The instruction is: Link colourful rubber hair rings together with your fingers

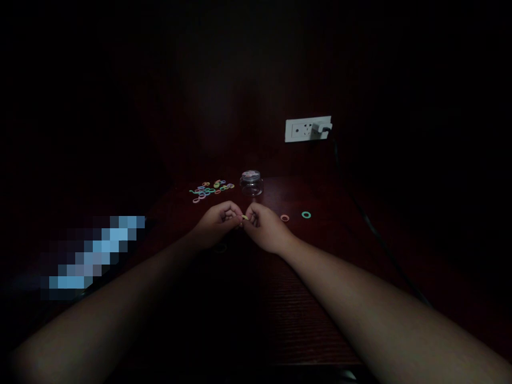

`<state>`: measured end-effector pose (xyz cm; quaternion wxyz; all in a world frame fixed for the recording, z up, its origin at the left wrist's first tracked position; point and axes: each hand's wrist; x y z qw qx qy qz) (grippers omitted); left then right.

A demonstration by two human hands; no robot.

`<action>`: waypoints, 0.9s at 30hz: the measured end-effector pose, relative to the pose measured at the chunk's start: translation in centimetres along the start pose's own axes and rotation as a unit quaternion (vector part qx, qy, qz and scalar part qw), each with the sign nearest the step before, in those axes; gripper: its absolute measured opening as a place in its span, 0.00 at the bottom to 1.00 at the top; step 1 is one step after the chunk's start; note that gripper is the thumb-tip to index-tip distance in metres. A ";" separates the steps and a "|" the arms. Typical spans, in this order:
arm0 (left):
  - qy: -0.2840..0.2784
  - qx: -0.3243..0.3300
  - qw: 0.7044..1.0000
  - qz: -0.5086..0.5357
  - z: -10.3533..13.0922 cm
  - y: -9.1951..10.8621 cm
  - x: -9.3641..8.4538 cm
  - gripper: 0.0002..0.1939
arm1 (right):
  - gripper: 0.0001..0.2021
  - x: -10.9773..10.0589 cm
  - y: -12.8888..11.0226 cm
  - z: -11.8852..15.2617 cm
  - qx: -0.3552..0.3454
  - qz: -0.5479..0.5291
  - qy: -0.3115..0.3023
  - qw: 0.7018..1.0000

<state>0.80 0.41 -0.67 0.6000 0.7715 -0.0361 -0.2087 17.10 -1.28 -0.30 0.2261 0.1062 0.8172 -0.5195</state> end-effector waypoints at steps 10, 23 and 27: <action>0.004 -0.004 1.000 -0.019 0.1 0.2 0.0 0.10 | 0.04 0.1 0.5 -0.1 -0.002 0.005 -0.015 1.000; -0.002 0.000 1.000 -0.012 0.0 0.1 0.0 0.10 | 0.06 0.2 0.8 -0.2 0.008 -0.003 -0.017 1.000; -0.002 0.002 1.000 -0.016 0.1 0.1 0.0 0.10 | 0.06 0.2 0.9 -0.2 0.003 -0.006 -0.018 1.000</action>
Point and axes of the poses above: each hand's wrist, its own z-axis away from the middle knuckle, its own x-axis out of the palm, y = z × x, and after that the axes turned 4 degrees about y, right-handed
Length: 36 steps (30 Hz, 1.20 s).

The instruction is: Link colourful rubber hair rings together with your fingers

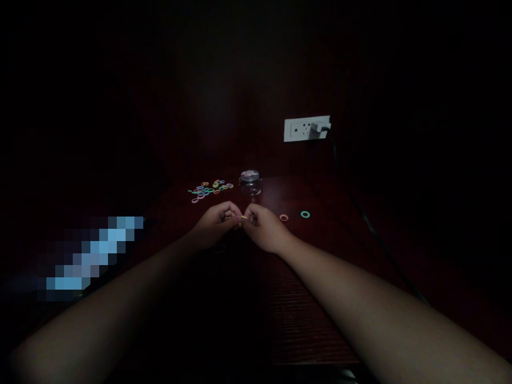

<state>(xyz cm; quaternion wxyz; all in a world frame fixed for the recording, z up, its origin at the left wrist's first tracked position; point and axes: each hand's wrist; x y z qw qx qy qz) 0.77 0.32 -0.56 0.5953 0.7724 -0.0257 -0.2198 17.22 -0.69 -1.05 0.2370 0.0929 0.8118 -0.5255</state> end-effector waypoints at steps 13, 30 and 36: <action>-0.002 -0.005 1.000 -0.005 0.0 0.0 0.0 0.10 | 0.06 0.0 0.0 0.0 -0.007 -0.012 -0.005 1.000; -0.002 -0.005 1.000 -0.011 0.0 0.0 0.0 0.11 | 0.05 0.0 0.1 0.0 0.002 -0.008 -0.014 1.000; -0.002 -0.012 1.000 -0.003 0.1 0.2 0.1 0.10 | 0.05 0.0 0.1 0.0 -0.005 -0.010 -0.012 1.000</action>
Point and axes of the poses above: each hand's wrist, its own z-axis away from the middle knuckle, its own x-axis out of the palm, y = z × x, and after that the axes turned 4 degrees about y, right-handed
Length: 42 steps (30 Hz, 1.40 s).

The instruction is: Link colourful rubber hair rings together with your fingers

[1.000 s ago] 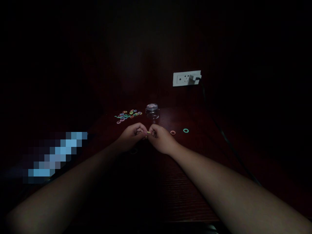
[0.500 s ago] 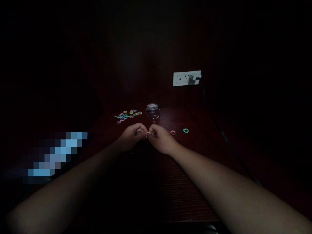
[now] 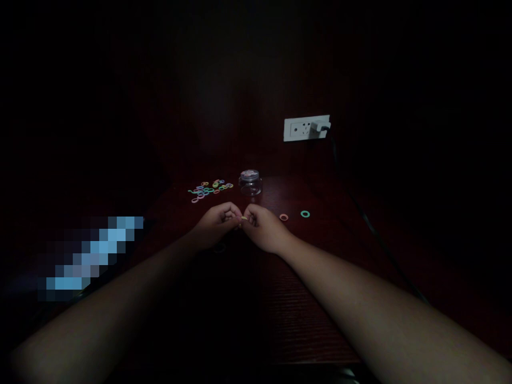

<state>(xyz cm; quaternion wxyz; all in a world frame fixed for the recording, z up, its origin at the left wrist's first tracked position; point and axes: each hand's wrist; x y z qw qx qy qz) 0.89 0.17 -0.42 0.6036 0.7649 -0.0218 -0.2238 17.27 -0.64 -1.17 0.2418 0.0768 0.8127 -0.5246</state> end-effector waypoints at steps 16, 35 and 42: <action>-0.007 0.007 1.000 -0.014 0.0 -0.1 0.0 0.10 | 0.05 -0.1 0.0 0.0 -0.006 0.003 -0.007 1.000; 0.001 0.007 1.000 -0.008 0.0 0.0 0.0 0.11 | 0.06 -0.1 -0.1 0.1 -0.001 0.000 -0.005 1.000; -0.001 0.010 1.000 -0.005 0.0 -0.1 -0.1 0.10 | 0.05 -0.1 -0.1 0.1 0.015 -0.023 -0.009 1.000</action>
Point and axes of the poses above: each hand's wrist, its own z-axis away from the middle knuckle, its own x-axis out of the palm, y = z × x, and after that the axes turned 4 degrees about y, right-handed
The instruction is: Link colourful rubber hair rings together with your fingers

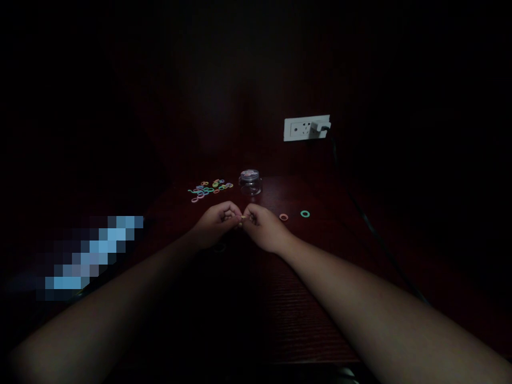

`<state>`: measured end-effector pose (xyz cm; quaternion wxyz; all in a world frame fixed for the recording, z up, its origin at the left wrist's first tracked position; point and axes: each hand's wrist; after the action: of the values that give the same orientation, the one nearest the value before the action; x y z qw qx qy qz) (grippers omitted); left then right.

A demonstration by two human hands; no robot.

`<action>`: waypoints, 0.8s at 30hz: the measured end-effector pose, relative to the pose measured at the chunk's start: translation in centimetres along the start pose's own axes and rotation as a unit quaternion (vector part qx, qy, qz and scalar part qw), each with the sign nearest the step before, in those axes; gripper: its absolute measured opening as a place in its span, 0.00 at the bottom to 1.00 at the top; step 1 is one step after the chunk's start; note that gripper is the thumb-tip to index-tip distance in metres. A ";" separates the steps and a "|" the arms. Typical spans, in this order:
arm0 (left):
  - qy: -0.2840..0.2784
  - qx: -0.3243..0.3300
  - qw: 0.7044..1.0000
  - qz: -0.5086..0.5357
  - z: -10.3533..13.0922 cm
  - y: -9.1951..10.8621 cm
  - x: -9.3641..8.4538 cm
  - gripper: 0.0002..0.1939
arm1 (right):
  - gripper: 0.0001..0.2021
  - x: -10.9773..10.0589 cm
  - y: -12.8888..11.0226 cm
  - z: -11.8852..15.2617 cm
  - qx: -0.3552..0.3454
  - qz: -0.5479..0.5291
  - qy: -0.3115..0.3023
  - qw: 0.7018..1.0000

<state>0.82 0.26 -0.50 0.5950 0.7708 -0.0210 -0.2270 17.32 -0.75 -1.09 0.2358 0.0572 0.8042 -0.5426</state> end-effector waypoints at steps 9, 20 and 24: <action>0.002 -0.004 1.000 0.017 0.0 0.0 0.0 0.10 | 0.04 0.1 0.1 -0.1 0.005 0.030 0.019 0.999; 0.006 -0.006 1.000 0.020 0.1 0.4 0.1 0.10 | 0.06 0.0 0.0 -0.1 -0.005 0.073 0.034 0.997; 0.008 -0.006 1.000 0.022 0.1 0.2 0.1 0.10 | 0.06 0.0 -0.1 -0.1 -0.003 0.082 0.040 0.996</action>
<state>0.90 0.10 -0.31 0.6042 0.7686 -0.0317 -0.2078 17.27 -0.66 -0.98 0.2470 0.1438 0.8075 -0.5161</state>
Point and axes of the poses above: each hand's wrist, its own z-axis away from the middle knuckle, its own x-axis out of the palm, y = z × x, and after that the axes turned 4 degrees about y, right-handed
